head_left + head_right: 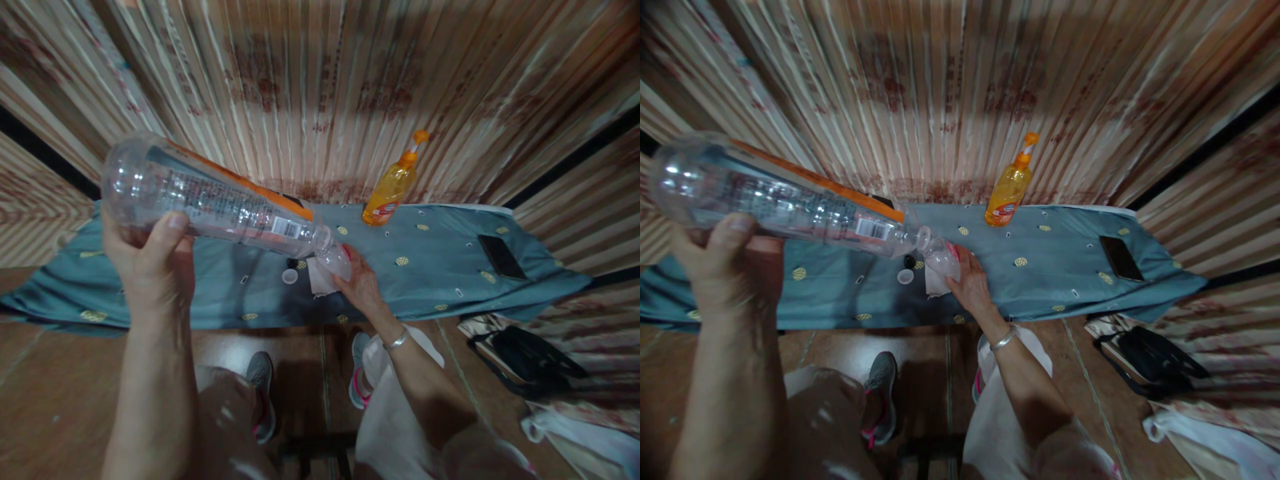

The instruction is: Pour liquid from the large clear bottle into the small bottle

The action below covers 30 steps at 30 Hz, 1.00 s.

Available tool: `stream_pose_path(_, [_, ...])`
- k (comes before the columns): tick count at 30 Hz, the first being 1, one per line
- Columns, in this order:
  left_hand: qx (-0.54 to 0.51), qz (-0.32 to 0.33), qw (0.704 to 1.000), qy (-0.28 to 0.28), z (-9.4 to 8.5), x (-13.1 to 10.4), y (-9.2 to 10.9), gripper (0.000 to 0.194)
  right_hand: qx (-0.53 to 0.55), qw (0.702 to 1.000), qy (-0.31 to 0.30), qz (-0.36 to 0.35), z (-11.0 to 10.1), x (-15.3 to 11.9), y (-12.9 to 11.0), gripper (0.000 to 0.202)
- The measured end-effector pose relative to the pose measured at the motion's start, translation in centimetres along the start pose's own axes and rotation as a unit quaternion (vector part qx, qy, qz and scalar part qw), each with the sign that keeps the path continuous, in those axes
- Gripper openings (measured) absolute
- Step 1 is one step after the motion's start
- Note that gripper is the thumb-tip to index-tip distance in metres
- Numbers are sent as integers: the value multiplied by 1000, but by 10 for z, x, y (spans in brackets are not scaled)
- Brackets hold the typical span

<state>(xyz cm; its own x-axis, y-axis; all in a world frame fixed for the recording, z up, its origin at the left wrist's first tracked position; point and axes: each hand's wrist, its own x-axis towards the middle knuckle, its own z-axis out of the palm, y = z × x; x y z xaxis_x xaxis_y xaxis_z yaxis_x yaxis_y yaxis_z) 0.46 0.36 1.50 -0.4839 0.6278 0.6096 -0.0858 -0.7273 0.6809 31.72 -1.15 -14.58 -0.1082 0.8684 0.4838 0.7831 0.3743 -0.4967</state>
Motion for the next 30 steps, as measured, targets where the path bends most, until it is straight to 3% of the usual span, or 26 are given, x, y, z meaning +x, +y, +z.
stream_pose_path(19, [-13, 5, 1000, 1, -2, 0, -1, 70, -6, 1000, 8, -6, 0, 0, -1, 71])
stream_pose_path(30, [-16, 21, 1000, -5, 3, 3, 1, 89, 4, 1000, 6, -3, 0, 0, 0, 70])
